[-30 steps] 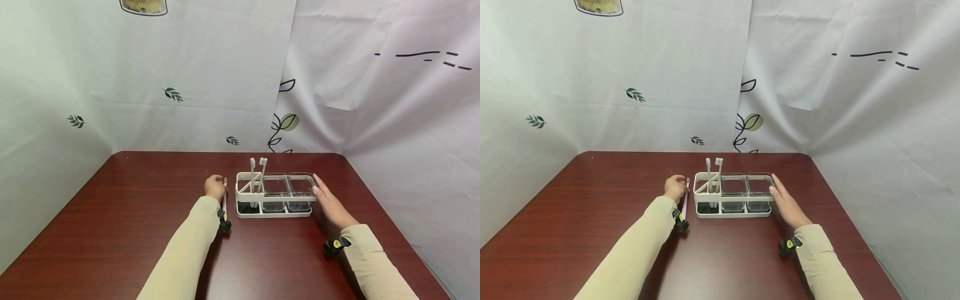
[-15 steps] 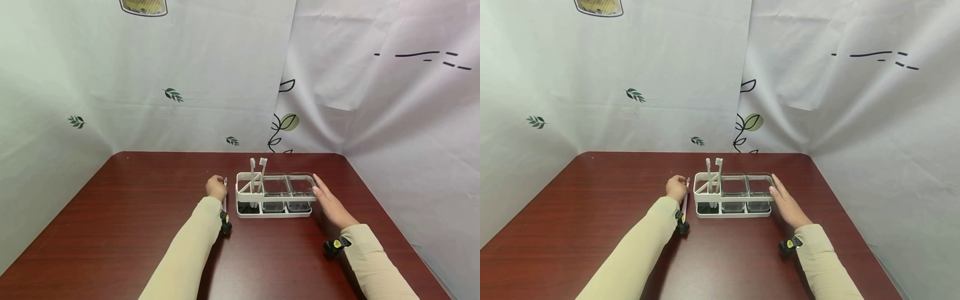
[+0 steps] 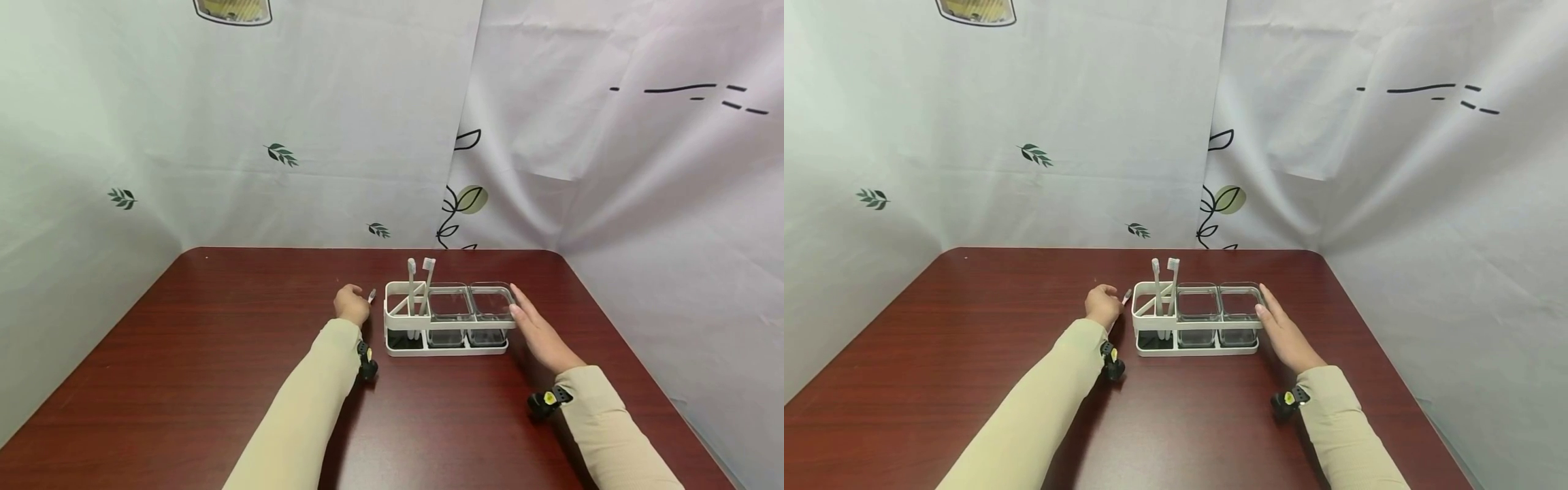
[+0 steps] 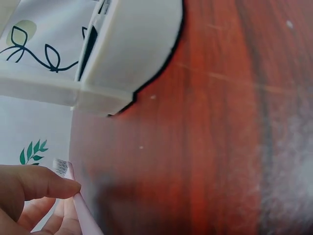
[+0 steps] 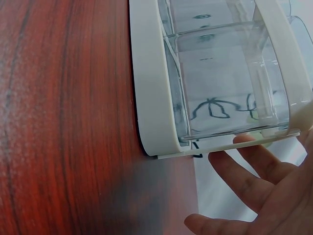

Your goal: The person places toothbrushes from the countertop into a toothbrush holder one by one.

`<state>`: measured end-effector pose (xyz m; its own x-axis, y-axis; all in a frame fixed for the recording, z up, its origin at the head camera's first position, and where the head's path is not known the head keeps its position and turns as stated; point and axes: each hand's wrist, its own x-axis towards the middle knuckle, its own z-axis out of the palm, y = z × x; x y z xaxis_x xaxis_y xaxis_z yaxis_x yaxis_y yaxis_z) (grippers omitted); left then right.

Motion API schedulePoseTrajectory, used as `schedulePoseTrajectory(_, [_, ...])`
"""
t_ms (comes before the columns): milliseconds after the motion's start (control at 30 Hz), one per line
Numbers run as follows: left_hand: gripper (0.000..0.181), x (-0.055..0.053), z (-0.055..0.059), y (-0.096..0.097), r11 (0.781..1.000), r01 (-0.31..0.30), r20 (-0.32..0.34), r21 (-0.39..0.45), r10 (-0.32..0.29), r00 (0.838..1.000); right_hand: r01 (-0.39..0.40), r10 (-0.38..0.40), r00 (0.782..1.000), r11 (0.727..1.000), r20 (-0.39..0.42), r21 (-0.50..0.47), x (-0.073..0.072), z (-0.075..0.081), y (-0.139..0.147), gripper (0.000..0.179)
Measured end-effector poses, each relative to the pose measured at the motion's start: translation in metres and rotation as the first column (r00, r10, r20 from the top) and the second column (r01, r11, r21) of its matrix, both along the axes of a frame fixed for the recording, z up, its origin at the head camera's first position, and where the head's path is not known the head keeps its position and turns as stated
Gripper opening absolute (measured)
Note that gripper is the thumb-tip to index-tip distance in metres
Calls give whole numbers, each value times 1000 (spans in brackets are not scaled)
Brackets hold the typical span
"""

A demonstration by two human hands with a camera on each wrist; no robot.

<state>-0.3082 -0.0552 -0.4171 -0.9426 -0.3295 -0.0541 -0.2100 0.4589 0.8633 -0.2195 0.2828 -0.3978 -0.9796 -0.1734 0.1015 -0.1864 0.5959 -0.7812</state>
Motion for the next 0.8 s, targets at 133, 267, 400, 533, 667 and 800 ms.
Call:
schedulePoseTrajectory(133, [37, 2, 7, -1, 1000, 1, 2, 10, -1, 1000, 8, -8, 1000, 1000, 14, 3, 0, 1, 0, 63])
schedulePoseTrajectory(267, [36, 4, 15, -1, 999, -1, -2, 41, 1, 1000, 16, -16, 1000, 1000, 25, 8, 1, 2, 0, 65])
schedulePoseTrajectory(400, [33, 6, 22, -2, 997, 10, 3, 77, -11, 1000, 17, -18, 1000, 1000, 25, 9, 1, 2, -1, 65])
schedulePoseTrajectory(533, [27, 7, 28, -5, 999, 24, 10, 34, -24, 1000, 9, -9, 1000, 1000, 20, 4, 2, 2, 0, 62])
schedulePoseTrajectory(667, [22, 6, 31, -7, 999, 30, 21, 13, -30, 999, -1, 1, 1000, 1000, 13, -6, 2, 2, 0, 62])
schedulePoseTrajectory(800, [22, 7, 33, -9, 998, 32, 15, 52, -33, 999, 1, -1, 1000, 1000, 14, -11, 3, 3, 0, 64])
